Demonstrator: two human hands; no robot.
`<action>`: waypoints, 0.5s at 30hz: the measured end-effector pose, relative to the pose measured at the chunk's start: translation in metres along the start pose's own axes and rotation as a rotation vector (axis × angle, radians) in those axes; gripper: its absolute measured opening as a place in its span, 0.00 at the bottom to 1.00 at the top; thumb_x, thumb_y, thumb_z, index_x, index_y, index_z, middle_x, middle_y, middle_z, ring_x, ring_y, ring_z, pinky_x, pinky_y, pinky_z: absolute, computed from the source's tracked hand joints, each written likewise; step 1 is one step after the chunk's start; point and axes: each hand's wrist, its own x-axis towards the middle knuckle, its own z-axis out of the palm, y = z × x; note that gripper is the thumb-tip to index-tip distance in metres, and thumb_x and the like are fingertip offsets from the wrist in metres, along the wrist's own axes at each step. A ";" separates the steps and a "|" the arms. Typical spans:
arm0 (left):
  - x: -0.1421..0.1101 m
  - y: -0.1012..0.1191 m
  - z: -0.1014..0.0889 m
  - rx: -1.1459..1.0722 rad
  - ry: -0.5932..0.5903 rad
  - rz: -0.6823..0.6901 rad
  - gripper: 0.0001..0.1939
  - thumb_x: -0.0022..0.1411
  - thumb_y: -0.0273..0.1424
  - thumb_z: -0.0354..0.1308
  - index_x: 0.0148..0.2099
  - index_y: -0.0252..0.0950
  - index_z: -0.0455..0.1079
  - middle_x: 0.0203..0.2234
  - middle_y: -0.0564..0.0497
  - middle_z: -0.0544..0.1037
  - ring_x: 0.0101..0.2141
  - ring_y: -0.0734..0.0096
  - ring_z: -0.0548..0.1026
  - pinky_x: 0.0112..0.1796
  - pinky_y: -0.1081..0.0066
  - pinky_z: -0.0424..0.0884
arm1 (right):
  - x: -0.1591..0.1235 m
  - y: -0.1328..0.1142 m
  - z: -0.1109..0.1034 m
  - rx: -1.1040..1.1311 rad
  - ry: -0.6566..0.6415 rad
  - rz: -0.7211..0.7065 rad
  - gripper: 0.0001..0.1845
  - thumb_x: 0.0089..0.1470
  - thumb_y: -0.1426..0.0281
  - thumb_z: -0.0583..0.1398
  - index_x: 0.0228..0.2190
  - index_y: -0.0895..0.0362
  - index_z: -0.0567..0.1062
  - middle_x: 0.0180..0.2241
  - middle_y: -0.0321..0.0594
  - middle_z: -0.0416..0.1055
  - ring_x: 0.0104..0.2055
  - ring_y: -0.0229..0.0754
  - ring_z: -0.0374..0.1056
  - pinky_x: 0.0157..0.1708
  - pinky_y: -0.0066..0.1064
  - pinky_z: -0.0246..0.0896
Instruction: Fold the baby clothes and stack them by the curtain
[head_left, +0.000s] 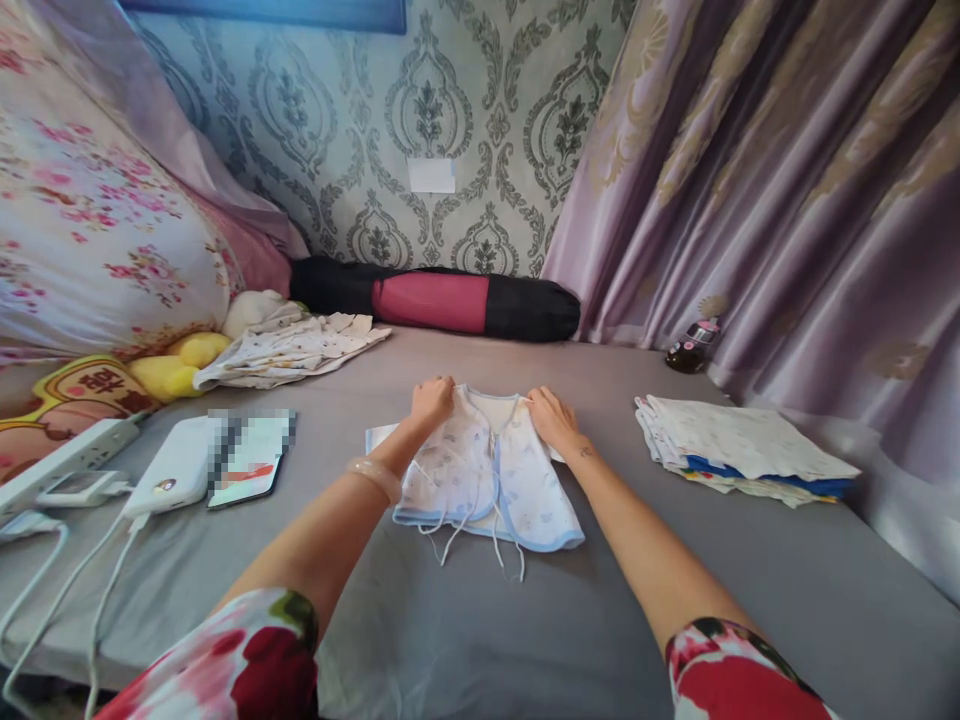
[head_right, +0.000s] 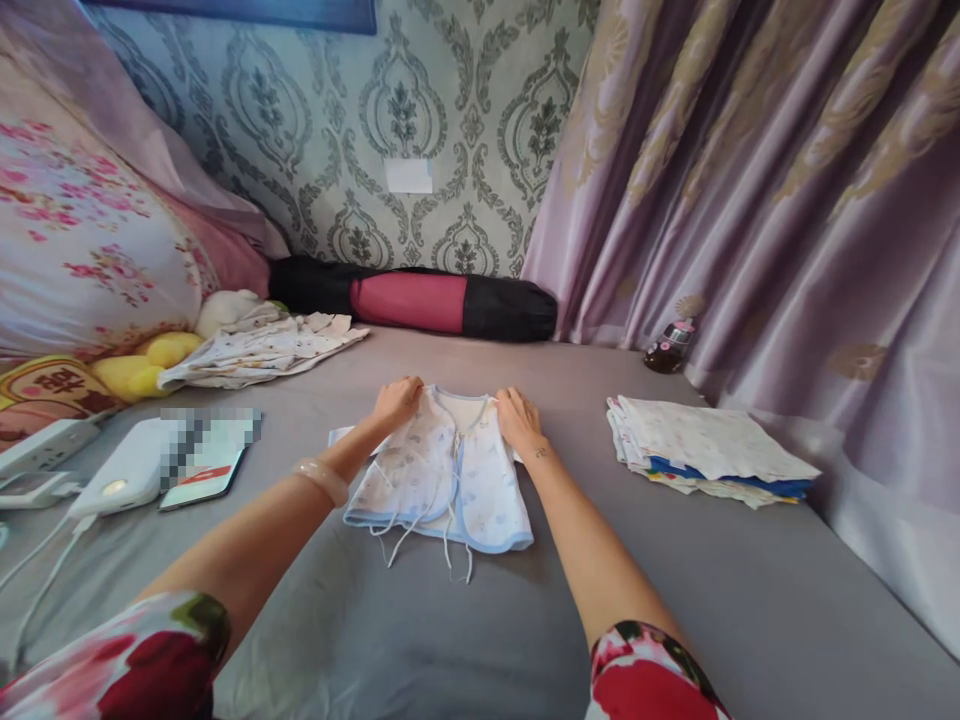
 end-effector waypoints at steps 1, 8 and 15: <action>0.001 0.001 0.002 0.016 -0.009 0.004 0.17 0.69 0.29 0.42 0.51 0.36 0.70 0.47 0.41 0.75 0.49 0.59 0.73 0.45 0.65 0.66 | 0.003 0.001 0.002 0.009 -0.012 -0.006 0.16 0.67 0.67 0.47 0.47 0.56 0.70 0.48 0.46 0.70 0.50 0.44 0.66 0.44 0.31 0.56; 0.010 -0.008 0.012 -0.091 -0.081 -0.007 0.19 0.66 0.43 0.49 0.48 0.36 0.72 0.44 0.43 0.78 0.46 0.60 0.75 0.39 0.71 0.67 | 0.030 0.007 0.013 0.158 -0.156 0.037 0.18 0.64 0.63 0.50 0.42 0.56 0.77 0.45 0.46 0.74 0.47 0.44 0.69 0.40 0.28 0.57; 0.022 -0.019 0.017 -0.144 -0.074 0.014 0.18 0.66 0.43 0.48 0.48 0.42 0.73 0.42 0.46 0.80 0.44 0.60 0.75 0.37 0.71 0.66 | 0.037 0.014 0.019 0.210 -0.091 -0.047 0.14 0.63 0.65 0.53 0.44 0.53 0.75 0.45 0.42 0.74 0.47 0.42 0.68 0.42 0.27 0.56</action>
